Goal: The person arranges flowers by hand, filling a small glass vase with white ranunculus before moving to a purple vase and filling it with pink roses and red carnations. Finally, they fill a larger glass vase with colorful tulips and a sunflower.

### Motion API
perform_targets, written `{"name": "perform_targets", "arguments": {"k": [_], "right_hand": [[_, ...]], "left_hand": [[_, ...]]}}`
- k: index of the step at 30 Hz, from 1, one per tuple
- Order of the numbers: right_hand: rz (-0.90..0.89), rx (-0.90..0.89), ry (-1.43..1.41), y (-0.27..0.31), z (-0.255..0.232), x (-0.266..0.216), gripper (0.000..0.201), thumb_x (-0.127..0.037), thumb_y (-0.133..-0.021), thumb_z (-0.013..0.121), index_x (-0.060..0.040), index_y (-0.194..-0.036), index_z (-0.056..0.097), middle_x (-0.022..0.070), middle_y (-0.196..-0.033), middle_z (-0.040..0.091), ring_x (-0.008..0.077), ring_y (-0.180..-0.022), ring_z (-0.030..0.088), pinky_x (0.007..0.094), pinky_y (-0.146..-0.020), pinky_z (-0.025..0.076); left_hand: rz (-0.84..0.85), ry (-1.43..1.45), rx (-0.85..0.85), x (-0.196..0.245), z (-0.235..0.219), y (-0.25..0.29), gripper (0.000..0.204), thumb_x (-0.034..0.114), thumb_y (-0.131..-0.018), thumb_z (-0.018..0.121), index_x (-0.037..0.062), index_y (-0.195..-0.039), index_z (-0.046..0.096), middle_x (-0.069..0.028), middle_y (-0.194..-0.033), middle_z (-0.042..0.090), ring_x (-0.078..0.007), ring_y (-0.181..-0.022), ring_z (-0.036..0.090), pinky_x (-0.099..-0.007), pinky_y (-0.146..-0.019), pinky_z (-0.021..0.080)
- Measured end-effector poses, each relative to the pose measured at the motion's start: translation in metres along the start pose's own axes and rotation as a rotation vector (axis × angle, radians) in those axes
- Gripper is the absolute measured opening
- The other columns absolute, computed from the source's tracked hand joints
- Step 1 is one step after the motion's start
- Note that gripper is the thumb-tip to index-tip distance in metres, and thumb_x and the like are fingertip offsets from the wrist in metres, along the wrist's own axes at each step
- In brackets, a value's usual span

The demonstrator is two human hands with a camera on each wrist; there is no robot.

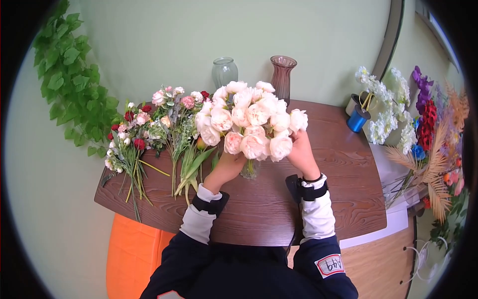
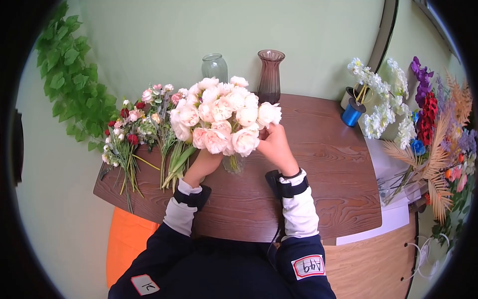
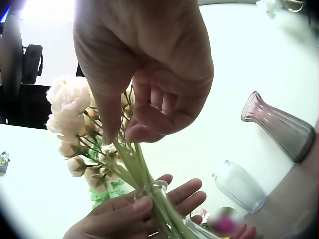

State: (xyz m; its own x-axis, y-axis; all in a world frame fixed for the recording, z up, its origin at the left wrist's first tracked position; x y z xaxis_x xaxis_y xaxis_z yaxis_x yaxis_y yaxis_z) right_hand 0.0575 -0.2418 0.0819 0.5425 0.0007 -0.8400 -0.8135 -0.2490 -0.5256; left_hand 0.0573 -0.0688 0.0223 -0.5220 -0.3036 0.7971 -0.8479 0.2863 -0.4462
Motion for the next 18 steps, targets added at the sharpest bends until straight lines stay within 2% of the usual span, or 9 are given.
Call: {"name": "perform_targets", "arguments": {"k": [3,5,6,7,11,13,15,17,18], "right_hand": [[-0.075,0.091,-0.054,0.000,0.007,-0.004,0.032,-0.004,-0.074,0.071,-0.0002,-0.105,0.061,0.0016,-0.095,0.065,0.0082,-0.083,0.060,0.0255,-0.072,0.050],[-0.306,0.159,0.044,0.004,0.010,-0.016,0.025,-0.002,-0.074,0.070,-0.0004,-0.098,0.065,0.0028,-0.095,0.066,0.0097,-0.084,0.061,0.0257,-0.073,0.050],[-0.213,0.202,-0.107,0.005,0.012,-0.010,0.020,-0.001,-0.073,0.069,-0.0005,-0.093,0.067,0.0044,-0.095,0.066,0.0106,-0.084,0.061,0.0265,-0.074,0.050],[-0.214,0.201,-0.107,0.006,0.013,-0.010,0.020,-0.001,-0.073,0.069,-0.0005,-0.093,0.067,0.0044,-0.095,0.066,0.0106,-0.084,0.061,0.0265,-0.074,0.050],[-0.281,0.255,0.015,0.007,0.018,-0.010,0.022,-0.002,-0.072,0.069,-0.0011,-0.094,0.067,0.0058,-0.095,0.067,0.0157,-0.086,0.063,0.0303,-0.076,0.049],[-0.333,0.273,0.043,0.007,0.021,-0.018,0.022,-0.003,-0.071,0.069,-0.0012,-0.093,0.067,0.0070,-0.095,0.067,0.0184,-0.087,0.064,0.0317,-0.076,0.049],[-0.428,0.320,0.324,0.011,0.022,-0.034,0.024,-0.001,-0.073,0.066,0.0014,-0.097,0.065,0.0076,-0.095,0.066,0.0163,-0.088,0.061,0.0308,-0.081,0.047],[-0.398,0.318,0.309,0.011,0.022,-0.029,0.023,-0.003,-0.073,0.065,0.0023,-0.095,0.063,0.0086,-0.092,0.065,0.0179,-0.087,0.061,0.0318,-0.080,0.046],[-0.347,0.318,0.278,0.011,0.021,-0.025,0.021,-0.003,-0.074,0.064,0.0023,-0.094,0.063,0.0085,-0.093,0.065,0.0177,-0.087,0.060,0.0318,-0.080,0.046]], "left_hand": [[-0.019,0.014,0.034,-0.006,0.003,-0.001,0.038,0.002,-0.082,0.054,0.0026,-0.120,0.048,-0.0121,-0.118,0.051,-0.0241,-0.110,0.051,-0.0343,-0.092,0.040],[0.015,-0.018,0.041,-0.006,0.003,-0.001,0.036,0.004,-0.081,0.055,0.0035,-0.117,0.051,-0.0124,-0.115,0.053,-0.0260,-0.110,0.051,-0.0356,-0.093,0.040],[0.016,-0.019,0.041,-0.006,0.003,-0.001,0.036,0.004,-0.081,0.055,0.0035,-0.117,0.051,-0.0124,-0.115,0.053,-0.0260,-0.110,0.051,-0.0356,-0.093,0.040],[0.052,-0.095,0.045,-0.004,0.003,-0.001,0.034,0.004,-0.081,0.056,0.0038,-0.115,0.053,-0.0129,-0.114,0.054,-0.0271,-0.110,0.051,-0.0363,-0.093,0.040],[0.060,-0.241,0.025,0.002,0.004,-0.001,0.033,0.007,-0.080,0.058,0.0041,-0.113,0.056,-0.0144,-0.113,0.057,-0.0298,-0.109,0.053,-0.0372,-0.093,0.040],[0.074,-0.189,0.036,0.010,0.007,0.001,0.037,0.007,-0.079,0.059,0.0037,-0.116,0.054,-0.0152,-0.115,0.056,-0.0314,-0.109,0.053,-0.0379,-0.093,0.040],[0.040,-0.093,0.115,0.010,0.004,0.001,0.039,0.010,-0.080,0.060,0.0037,-0.118,0.052,-0.0152,-0.117,0.056,-0.0319,-0.111,0.051,-0.0386,-0.093,0.040],[-0.008,-0.107,0.075,0.008,0.004,0.001,0.040,0.011,-0.081,0.059,0.0039,-0.119,0.051,-0.0158,-0.118,0.055,-0.0324,-0.113,0.051,-0.0388,-0.093,0.040],[0.055,-0.176,0.079,0.008,0.006,0.000,0.040,0.016,-0.082,0.061,0.0042,-0.119,0.051,-0.0140,-0.117,0.056,-0.0300,-0.111,0.052,-0.0378,-0.091,0.041]]}}
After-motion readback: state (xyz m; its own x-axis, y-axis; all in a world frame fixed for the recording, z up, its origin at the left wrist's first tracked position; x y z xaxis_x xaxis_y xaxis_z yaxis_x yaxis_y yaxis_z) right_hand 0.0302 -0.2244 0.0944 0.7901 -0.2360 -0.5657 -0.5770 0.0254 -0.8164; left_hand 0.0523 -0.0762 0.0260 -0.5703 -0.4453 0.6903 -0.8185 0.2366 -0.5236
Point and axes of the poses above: each hand's wrist, its own y-axis away from the middle knuckle, its own z-axis out of the palm, x = y × z, the point moved 6 cm from there along -y, towards the middle knuckle
